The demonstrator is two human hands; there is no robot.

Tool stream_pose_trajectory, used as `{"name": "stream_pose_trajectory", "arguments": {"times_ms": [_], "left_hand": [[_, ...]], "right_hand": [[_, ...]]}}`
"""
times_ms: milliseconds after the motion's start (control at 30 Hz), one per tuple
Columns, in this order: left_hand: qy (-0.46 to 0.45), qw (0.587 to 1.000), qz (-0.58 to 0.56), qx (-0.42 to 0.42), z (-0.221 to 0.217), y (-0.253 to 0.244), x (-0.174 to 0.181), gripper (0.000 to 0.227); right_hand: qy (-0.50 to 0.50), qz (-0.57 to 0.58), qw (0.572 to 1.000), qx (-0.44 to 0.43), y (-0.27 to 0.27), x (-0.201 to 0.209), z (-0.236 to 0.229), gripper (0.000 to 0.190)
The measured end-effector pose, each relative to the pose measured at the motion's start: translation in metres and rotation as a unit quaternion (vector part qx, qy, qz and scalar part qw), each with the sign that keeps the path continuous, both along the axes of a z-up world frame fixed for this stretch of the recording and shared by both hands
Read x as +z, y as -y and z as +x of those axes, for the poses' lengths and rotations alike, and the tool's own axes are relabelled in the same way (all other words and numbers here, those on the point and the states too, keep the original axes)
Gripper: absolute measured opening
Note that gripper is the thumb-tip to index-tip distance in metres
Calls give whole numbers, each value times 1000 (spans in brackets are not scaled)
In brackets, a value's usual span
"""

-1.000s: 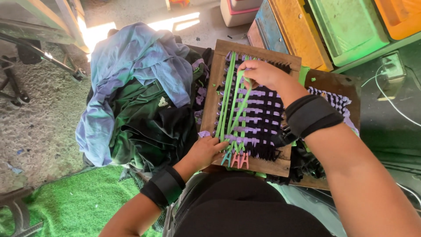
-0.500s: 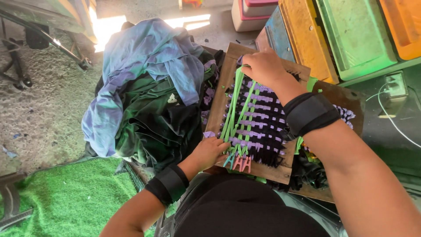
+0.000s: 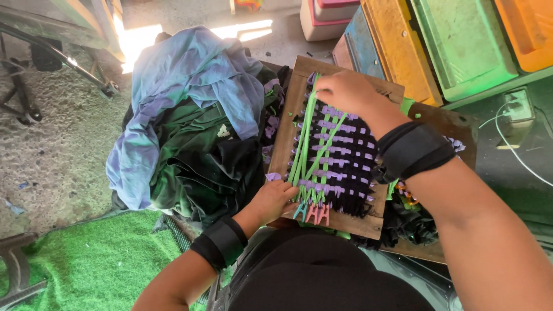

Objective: The person weaves a small mat on a wooden loom frame by hand, pulling strips of fabric through the loom and securing them with clothespins.

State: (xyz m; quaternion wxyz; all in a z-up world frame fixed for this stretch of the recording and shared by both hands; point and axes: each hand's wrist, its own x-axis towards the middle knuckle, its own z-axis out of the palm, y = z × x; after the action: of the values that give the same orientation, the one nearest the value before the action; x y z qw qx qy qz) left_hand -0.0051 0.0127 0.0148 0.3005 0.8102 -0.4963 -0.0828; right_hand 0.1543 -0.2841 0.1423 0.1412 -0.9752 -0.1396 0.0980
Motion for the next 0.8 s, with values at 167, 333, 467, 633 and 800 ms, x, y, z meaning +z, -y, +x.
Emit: {"name": "stream_pose_trajectory", "arguments": {"times_ms": [167, 333, 467, 633, 800], "left_hand": [[9, 1000, -3, 2, -1, 0, 0, 31], [-8, 1000, 16, 2, -1, -1, 12, 30], [-57, 997, -16, 46, 3, 2, 25, 32], [-96, 986, -38, 129, 14, 23, 32, 44], [-208, 968, 11, 142, 26, 46, 40, 31]], "right_hand": [[67, -45, 997, 0, 7, 5, -1, 20], [16, -26, 999, -30, 14, -2, -3, 22], [-32, 100, 994, 19, -8, 44, -25, 21], [-207, 93, 973, -45, -56, 95, -75, 21], [-243, 314, 900, 182, -72, 104, -117, 20]]}}
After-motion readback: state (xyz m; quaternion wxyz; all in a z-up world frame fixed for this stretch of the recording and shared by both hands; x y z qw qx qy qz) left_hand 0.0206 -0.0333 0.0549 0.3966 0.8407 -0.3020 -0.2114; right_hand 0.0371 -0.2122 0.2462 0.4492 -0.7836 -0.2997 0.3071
